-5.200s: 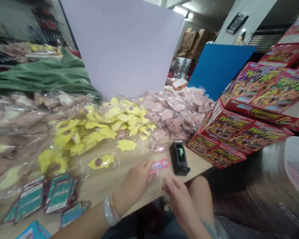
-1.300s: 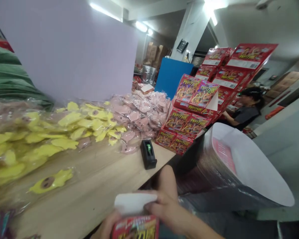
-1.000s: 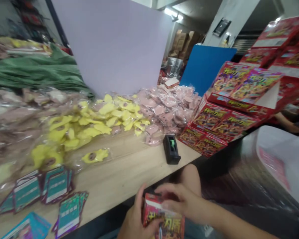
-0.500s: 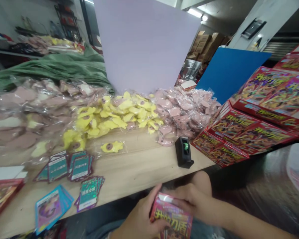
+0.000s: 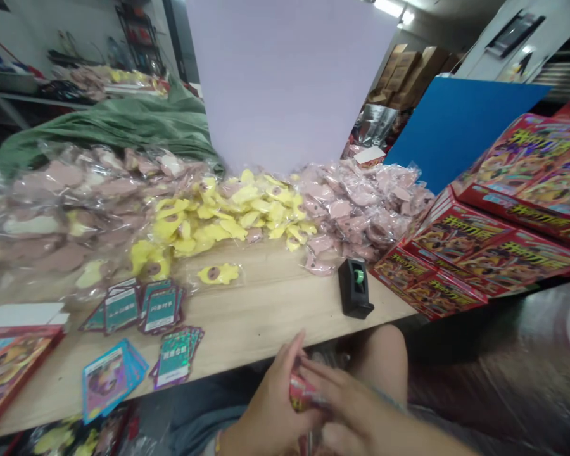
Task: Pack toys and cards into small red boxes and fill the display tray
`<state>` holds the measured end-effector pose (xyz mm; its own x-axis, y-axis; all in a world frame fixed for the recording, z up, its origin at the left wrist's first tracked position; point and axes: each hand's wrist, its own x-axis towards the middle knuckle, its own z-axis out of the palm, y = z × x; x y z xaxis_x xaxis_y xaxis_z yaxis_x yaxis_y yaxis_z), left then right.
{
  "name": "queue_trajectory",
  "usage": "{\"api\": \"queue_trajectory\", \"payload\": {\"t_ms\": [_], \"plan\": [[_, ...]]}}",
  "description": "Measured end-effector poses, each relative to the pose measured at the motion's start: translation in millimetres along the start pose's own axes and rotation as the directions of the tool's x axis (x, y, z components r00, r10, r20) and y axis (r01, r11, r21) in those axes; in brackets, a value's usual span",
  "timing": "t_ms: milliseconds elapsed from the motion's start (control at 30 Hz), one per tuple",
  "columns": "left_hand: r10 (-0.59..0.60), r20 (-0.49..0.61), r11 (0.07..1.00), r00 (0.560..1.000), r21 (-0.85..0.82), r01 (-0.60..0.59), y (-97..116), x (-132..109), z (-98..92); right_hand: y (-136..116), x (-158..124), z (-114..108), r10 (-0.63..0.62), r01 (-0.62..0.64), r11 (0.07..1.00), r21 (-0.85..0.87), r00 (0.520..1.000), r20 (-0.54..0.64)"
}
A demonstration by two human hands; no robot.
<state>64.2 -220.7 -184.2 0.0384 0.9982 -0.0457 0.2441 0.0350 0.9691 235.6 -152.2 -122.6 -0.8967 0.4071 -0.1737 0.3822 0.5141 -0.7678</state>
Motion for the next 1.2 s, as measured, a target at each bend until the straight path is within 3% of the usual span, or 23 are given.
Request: {"api": "queue_trajectory", "payload": {"t_ms": [67, 100, 133, 167, 200, 233, 300, 333, 500, 667, 733, 833, 900, 1000, 1100, 1200], "plan": [[0.048, 0.122, 0.999, 0.991, -0.018, -0.046, 17, 9, -18.7, 21, -6, 13, 0.063, -0.052, 0.997, 0.051, 0.965, -0.253], [0.104, 0.208, 0.994, 0.973, 0.005, -0.107, 27, 15, -31.0, 34, -9, 11, 0.130, -0.095, 0.990, 0.104, 0.901, -0.414], [0.179, 0.275, 0.979, 0.945, 0.047, -0.199, 38, 24, -43.5, 48, -12, 4, 0.251, -0.166, 0.966, 0.199, 0.791, -0.558], [0.278, 0.263, 0.940, 0.924, 0.123, -0.318, 46, 33, -54.5, 62, -13, -8, 0.395, -0.248, 0.918, 0.310, 0.656, -0.643], [0.395, 0.188, 0.877, 0.899, 0.216, -0.430, 52, 44, -62.6, 74, -12, -25, 0.517, -0.319, 0.856, 0.407, 0.530, -0.672], [0.504, 0.112, 0.802, 0.857, 0.309, -0.511, 55, 56, -66.9, 85, -9, -42, 0.695, -0.410, 0.718, 0.562, 0.394, -0.601], [0.624, 0.063, 0.678, 0.779, 0.453, -0.579, 53, 78, -64.7, 103, 3, -76, 0.861, -0.494, 0.508, 0.706, 0.282, -0.422], [0.625, 0.094, 0.645, 0.775, 0.497, -0.581, 49, 86, -60.1, 111, 10, -88, 0.910, -0.517, 0.413, 0.750, 0.264, -0.319], [0.441, 0.281, 0.611, 0.852, 0.602, -0.515, 36, 97, -47.3, 134, 34, -114, 0.957, -0.544, 0.160, 0.824, 0.289, 0.005], [0.430, 0.310, 0.541, 0.848, 0.664, -0.516, 34, 98, -54.7, 138, 33, -113, 0.940, -0.467, 0.103, 0.878, 0.334, 0.068], [0.465, 0.300, 0.510, 0.833, 0.678, -0.529, 31, 101, -54.7, 135, 31, -104, 0.944, -0.385, 0.152, 0.910, 0.330, -0.018], [0.503, 0.255, 0.493, 0.826, 0.700, -0.517, 26, 105, -51.3, 128, 20, -77, 0.916, -0.214, 0.335, 0.918, 0.304, -0.263], [0.469, 0.220, 0.506, 0.855, 0.726, -0.465, 26, 106, -48.2, 120, 11, -55, 0.871, -0.146, 0.456, 0.878, 0.274, -0.406], [0.347, 0.188, 0.556, 0.919, 0.748, -0.363, 29, 104, -44.6, 100, 10, -26, 0.813, -0.120, 0.565, 0.817, 0.253, -0.525], [0.285, 0.200, 0.594, 0.938, 0.731, -0.336, 33, 101, -44.4, 72, 40, -3, 0.699, -0.129, 0.695, 0.708, 0.351, -0.622], [0.272, 0.216, 0.637, 0.938, 0.690, -0.343, 40, 95, -43.0, 47, 74, 12, 0.564, -0.244, 0.825, 0.510, 0.429, -0.706]]}}
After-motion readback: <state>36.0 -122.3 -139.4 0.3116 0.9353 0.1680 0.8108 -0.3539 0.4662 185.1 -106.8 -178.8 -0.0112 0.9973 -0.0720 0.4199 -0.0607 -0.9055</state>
